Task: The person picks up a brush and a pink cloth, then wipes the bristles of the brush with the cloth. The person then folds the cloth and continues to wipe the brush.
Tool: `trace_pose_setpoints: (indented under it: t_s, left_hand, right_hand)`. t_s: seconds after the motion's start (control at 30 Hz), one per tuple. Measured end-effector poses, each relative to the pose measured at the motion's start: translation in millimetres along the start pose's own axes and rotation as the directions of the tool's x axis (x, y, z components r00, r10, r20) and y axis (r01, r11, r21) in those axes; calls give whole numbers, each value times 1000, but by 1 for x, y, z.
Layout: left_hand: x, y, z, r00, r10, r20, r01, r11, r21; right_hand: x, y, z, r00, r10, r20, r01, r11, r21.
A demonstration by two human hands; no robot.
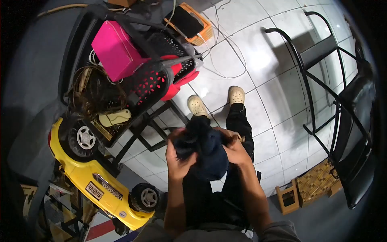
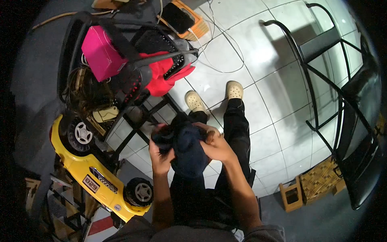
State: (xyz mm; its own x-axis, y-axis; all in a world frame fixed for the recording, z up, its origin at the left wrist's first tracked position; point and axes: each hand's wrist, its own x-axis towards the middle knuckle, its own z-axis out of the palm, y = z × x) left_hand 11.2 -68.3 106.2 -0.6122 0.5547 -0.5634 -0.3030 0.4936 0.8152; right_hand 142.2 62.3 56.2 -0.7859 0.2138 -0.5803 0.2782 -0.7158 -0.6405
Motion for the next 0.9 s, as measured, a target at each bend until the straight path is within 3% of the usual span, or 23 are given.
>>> trace_pose_setpoints:
  t_s: [0.03, 0.07, 0.1, 0.13, 0.17, 0.2, 0.23, 0.3, 0.33, 0.37, 0.4, 0.43, 0.47, 0.5, 0.53, 0.57, 0.6, 0.7, 0.73, 0.8, 0.83, 0.9]
  left_hand:
    - [4, -8, -6, 978, 205, 38, -208, 972, 112]
    - [3, -24, -14, 973, 214, 81, -219, 974, 53]
    - [-3, -48, -23, 978, -69, 199, 126, 949, -288]
    - [-9, -75, -35, 897, -288, 335, 435, 704, -561]
    - [-16, -98, -48, 803, -403, 439, 591, 447, -671]
    - [-22, -114, -59, 758, -451, 472, 624, 288, -726]
    - [-23, -104, -61, 791, -448, 417, 569, 285, -772]
    - [-23, -78, -74, 930, -341, 138, 308, 519, -797]
    - [-20, -62, -84, 965, -255, -60, 145, 711, -688]
    - [-19, -47, -97, 958, -106, -267, 0, 930, -368]
    - [-19, -33, -116, 892, 161, -422, -21, 948, 317]
    - [-18, -19, -137, 783, 454, -425, 171, 500, 849]
    - [-10, 1, -145, 695, 580, -424, 287, 318, 904]
    - [1, 22, -146, 615, 664, -425, 340, 263, 903]
    - [11, 44, -144, 548, 698, -461, 281, 366, 887]
    - [36, 79, -118, 433, 707, -560, 67, 594, 802]
    - [50, 98, -105, 333, 670, -664, -182, 737, 651]
    - [57, 91, -110, 443, 590, -675, -338, 807, 484]
    - [57, 87, -110, 517, 624, -586, -162, 744, 649]
    - [53, 76, -112, 686, 596, -416, 155, 439, 885]
    - [66, 63, -117, 690, 641, -336, 14, 452, 892]
    - [73, 59, -124, 765, 506, -398, 48, 572, 819]
  right_hand:
    - [1, -7, 1, 996, -65, 65, 67, 997, -36]
    - [4, -16, 3, 982, -130, 137, 140, 988, -65]
    - [3, -26, 12, 984, -144, 104, 139, 989, 54]
    - [5, -29, 21, 981, -176, 79, 175, 984, 10]
    - [7, -31, 30, 976, -209, 53, 211, 977, -36]
    - [12, -34, 37, 967, -253, 26, 254, 963, -86]
    - [17, -54, 45, 925, -379, 10, 365, 885, -289]
    - [16, -78, 61, 888, -426, -171, 322, 844, -428]
    - [18, -82, 65, 855, -463, -233, 315, 821, -476]
    - [20, -86, 69, 816, -497, -294, 299, 799, -522]
    - [24, -90, 73, 783, -522, -337, 309, 798, -517]
    - [23, -91, 74, 799, -450, -400, 233, 844, -483]
    - [24, -89, 76, 804, -361, -471, 174, 902, -395]
    - [25, -87, 77, 800, -269, -537, 120, 948, -296]
    - [26, -86, 80, 786, -235, -572, 137, 968, -210]
    - [30, -80, 80, 771, -304, -559, 173, 946, -275]
    - [33, -71, 78, 753, -370, -543, 207, 918, -338]
    - [32, -64, 86, 782, -314, -539, 126, 926, -356]
    - [33, -61, 89, 787, -296, -541, 148, 942, -301]
    - [36, -59, 92, 822, -309, -478, 105, 907, -407]
    - [39, -53, 91, 839, -323, -438, 106, 887, -449]
    - [45, -43, 91, 867, -345, -358, 115, 840, -530]
